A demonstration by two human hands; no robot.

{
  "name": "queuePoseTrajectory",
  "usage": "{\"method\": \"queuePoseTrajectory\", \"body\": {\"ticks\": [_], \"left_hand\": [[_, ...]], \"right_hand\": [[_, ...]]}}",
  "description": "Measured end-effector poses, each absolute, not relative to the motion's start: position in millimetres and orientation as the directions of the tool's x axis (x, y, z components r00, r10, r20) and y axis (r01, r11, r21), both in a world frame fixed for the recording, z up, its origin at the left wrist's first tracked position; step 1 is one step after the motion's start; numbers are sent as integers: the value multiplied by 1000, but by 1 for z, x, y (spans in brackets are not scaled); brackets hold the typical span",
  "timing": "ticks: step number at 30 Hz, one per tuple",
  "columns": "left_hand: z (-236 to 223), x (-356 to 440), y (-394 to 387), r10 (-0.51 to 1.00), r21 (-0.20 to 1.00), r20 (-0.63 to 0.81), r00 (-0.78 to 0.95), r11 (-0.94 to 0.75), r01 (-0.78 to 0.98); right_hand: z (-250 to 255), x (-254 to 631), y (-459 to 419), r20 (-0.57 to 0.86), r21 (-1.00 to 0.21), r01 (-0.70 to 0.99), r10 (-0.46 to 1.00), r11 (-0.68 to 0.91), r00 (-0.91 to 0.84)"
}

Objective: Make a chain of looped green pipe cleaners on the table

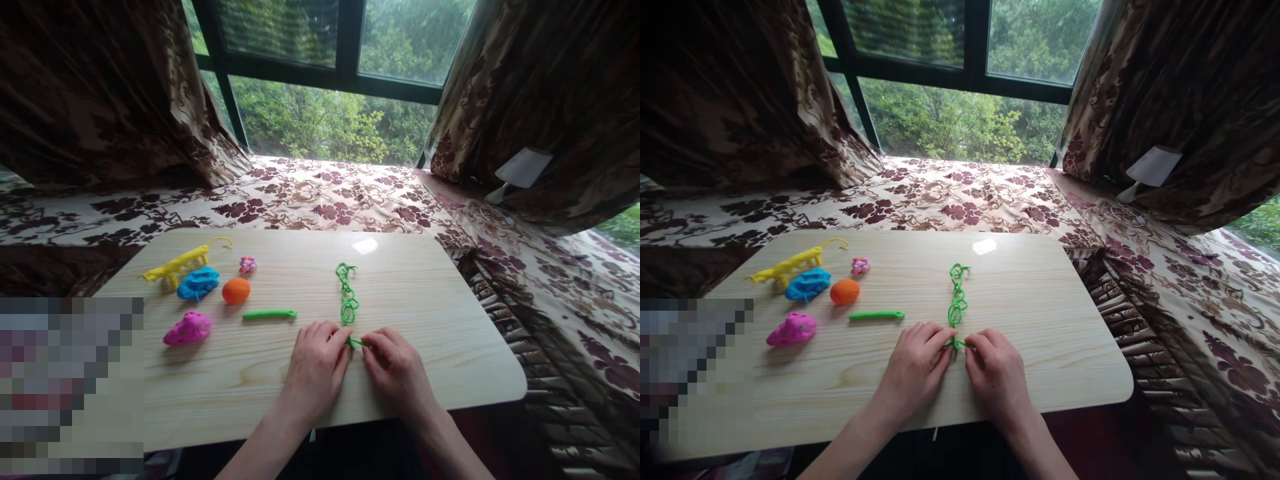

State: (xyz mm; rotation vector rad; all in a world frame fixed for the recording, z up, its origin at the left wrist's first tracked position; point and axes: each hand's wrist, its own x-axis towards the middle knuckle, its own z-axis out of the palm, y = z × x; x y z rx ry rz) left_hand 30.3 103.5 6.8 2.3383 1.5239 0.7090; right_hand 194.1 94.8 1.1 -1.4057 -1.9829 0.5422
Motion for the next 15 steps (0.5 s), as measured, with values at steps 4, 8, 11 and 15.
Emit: {"method": "queuePoseTrajectory", "body": {"ticks": [4, 8, 11, 15], "left_hand": [[1, 26, 98, 915, 502, 272, 298, -399, 767], [1, 21, 95, 934, 488, 288, 209, -331, 807], [3, 21, 94, 940, 462, 269, 209, -316, 828], [6, 21, 92, 935, 480, 276, 220, -333, 811]], "right_hand": [[2, 196, 92, 291, -598, 695, 916, 399, -275], [1, 196, 88, 297, -600, 668, 898, 440, -325], [-1, 195, 87, 307, -610, 646, 889, 459, -340], [-2, 191, 86, 324, -644, 605, 883, 468, -339]]}}
